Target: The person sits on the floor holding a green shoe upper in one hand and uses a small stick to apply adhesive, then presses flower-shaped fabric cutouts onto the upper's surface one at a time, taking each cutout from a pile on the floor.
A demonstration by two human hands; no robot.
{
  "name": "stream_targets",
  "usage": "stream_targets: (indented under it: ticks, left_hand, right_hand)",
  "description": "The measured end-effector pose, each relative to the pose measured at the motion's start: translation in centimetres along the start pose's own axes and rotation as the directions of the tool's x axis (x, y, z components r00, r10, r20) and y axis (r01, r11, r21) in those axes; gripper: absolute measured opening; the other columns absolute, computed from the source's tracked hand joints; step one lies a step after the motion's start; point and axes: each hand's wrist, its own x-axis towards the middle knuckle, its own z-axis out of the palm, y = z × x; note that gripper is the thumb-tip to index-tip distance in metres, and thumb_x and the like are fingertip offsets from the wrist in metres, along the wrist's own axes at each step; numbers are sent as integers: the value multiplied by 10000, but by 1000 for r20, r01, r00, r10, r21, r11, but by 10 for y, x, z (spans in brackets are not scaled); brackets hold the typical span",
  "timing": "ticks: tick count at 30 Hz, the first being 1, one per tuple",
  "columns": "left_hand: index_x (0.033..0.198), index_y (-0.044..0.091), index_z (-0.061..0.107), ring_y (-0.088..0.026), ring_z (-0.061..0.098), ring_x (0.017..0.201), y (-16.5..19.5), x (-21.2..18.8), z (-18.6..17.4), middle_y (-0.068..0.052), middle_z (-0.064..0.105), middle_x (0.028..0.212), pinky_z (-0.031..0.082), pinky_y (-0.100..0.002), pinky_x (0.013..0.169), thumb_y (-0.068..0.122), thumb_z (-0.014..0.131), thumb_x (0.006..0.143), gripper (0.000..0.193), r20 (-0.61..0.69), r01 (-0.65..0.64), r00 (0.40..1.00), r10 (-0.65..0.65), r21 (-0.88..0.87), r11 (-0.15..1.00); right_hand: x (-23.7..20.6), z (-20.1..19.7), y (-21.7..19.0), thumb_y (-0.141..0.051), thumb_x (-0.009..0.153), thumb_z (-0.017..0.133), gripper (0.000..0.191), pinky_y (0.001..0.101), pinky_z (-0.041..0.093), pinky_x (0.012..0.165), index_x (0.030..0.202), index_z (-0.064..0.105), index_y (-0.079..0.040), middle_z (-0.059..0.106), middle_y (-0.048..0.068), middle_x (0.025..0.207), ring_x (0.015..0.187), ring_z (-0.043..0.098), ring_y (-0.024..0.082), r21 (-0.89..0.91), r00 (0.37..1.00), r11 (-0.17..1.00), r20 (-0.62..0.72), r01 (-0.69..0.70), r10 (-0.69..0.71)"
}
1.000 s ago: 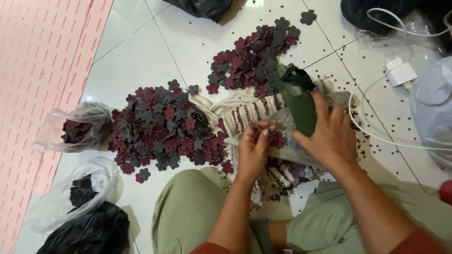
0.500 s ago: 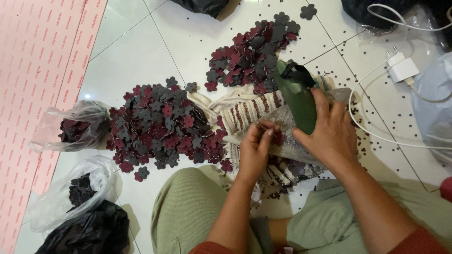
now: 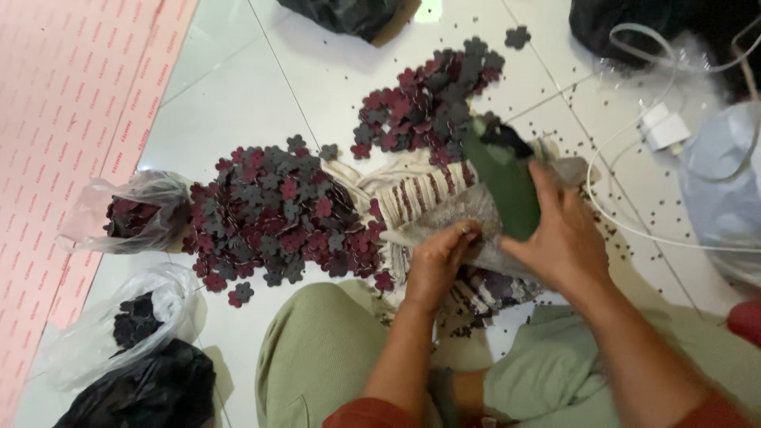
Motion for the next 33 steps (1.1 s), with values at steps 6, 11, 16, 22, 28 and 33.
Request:
stream_targets:
  ticks: [6,11,16,22,28,33]
  left_hand:
    - [1172,72,704,-311,743,1025,-13,-10,-3,-146,747,1138,598,-382,875,95,714,948,225,-78,-149,986,150,13,989]
    - [1194,83,694,-306,750,1015,-14,-18,-13,-140,750,1118,601,-386,861,117,712,951,247,-21,-109,994,107,-94,990]
    - [1208,113,685,-331,734,1044,-19,-23,-23,-150,738,1148,596,-402,886,109,690,983,225,-87,-212,975,205,-74,975]
    - [1076,73,661,-394,703,940,-22,-27,-29,-182,712,991,564,-459,786,90,709,931,154,26,-140,990,140,-11,990]
    - [1214,97,686,-383,717,952,-26,-27,-26,-184,727,1066,577,-448,804,157,708,970,252,-34,-131,991,130,-32,991]
    - [1251,126,685,-348,733,1026,-29,-25,-21,-150,734,1166,598,-420,862,172,692,987,269,-115,-189,976,183,-47,981]
  right_hand:
    - [-72,-28,-8,-297,552,910,1164,493,484,985,1552,377,-31,581,282,1349,1208,594,397,275,925,906,-294,322,-240]
    - [-138,-56,-2,-287,628,907,717,356,542,925,1247,603,-91,652,126,1147,1045,661,262,241,947,931,-237,275,-218]
    - [-127,-5,-4,-305,689,855,896,434,489,942,1429,443,-13,528,198,1147,1006,551,334,329,915,860,-241,390,-322]
    - [-124,17,-13,-371,592,837,1137,496,407,1057,1530,307,-5,498,278,1424,1276,503,429,32,933,944,-169,328,-319]
    - [-141,-24,-39,-340,554,884,1175,459,455,1034,1542,345,-1,537,283,1389,1251,573,396,254,953,930,-213,265,-213]
    - [-143,-60,-32,-339,574,874,1164,474,422,1045,1525,323,45,509,311,1383,1250,540,439,76,879,925,-349,372,-325]
